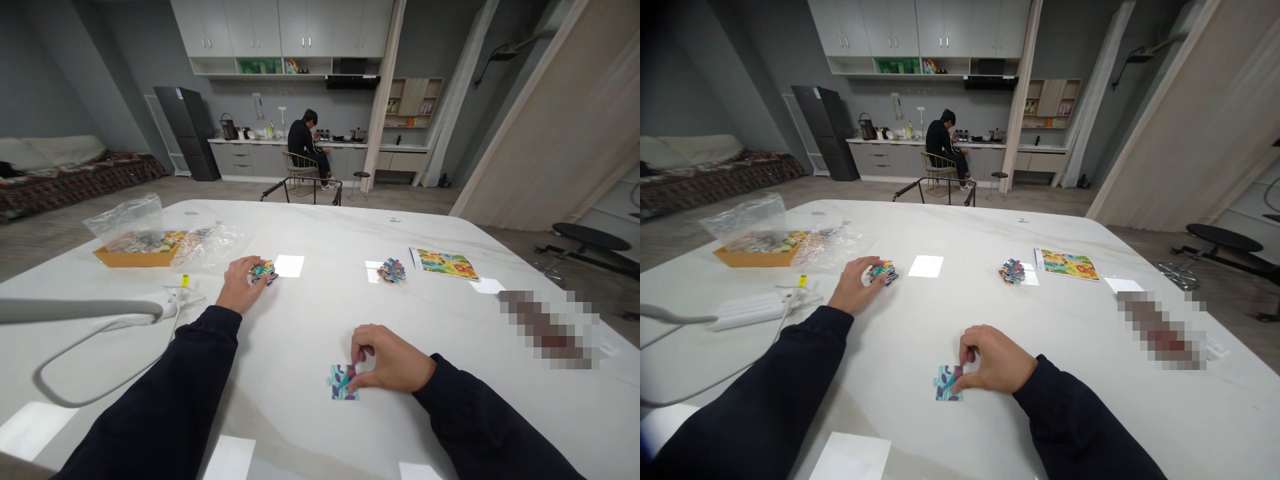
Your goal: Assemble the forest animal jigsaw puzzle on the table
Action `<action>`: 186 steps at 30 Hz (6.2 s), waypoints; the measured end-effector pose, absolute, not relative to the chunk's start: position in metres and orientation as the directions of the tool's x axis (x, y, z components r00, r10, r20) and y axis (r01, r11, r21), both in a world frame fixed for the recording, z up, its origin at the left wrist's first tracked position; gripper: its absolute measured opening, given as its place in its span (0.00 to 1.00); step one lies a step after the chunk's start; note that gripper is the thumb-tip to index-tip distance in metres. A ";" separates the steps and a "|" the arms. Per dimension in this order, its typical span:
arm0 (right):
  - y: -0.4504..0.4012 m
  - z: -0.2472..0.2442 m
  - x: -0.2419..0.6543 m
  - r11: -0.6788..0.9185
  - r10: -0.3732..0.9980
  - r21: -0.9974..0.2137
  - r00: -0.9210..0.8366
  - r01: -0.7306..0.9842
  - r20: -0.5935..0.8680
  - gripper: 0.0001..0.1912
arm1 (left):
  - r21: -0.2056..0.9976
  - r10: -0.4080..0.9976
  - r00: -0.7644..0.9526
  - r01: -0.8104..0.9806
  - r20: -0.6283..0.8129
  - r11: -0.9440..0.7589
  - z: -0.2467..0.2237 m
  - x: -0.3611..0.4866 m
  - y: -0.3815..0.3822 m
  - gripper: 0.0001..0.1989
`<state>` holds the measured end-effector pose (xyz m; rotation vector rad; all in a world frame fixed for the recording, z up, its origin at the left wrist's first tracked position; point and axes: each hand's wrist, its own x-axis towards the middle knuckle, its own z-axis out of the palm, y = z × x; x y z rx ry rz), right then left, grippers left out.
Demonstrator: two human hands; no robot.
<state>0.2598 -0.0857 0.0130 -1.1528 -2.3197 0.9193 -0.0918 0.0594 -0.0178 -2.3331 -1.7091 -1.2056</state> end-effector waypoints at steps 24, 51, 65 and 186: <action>-0.083 0.012 0.261 0.357 0.872 -0.725 -0.489 0.589 0.032 0.15 | 0.495 0.830 0.064 0.777 0.554 -0.390 -0.014 -0.099 0.063 0.17; -0.076 0.010 0.261 0.128 0.969 -0.973 -0.235 0.193 0.081 0.24 | 0.646 0.643 0.570 0.239 0.511 -0.725 0.008 0.047 -0.061 0.21; -0.070 0.012 0.285 -0.232 0.840 -0.941 -0.436 0.247 -0.322 0.27 | 0.715 0.590 0.757 0.245 0.281 -0.655 0.002 0.038 -0.060 0.35; -0.090 0.026 0.315 0.031 0.807 -0.700 -0.431 0.714 -0.404 0.20 | 0.709 0.518 0.828 0.232 0.215 -0.666 -0.001 0.056 -0.080 0.16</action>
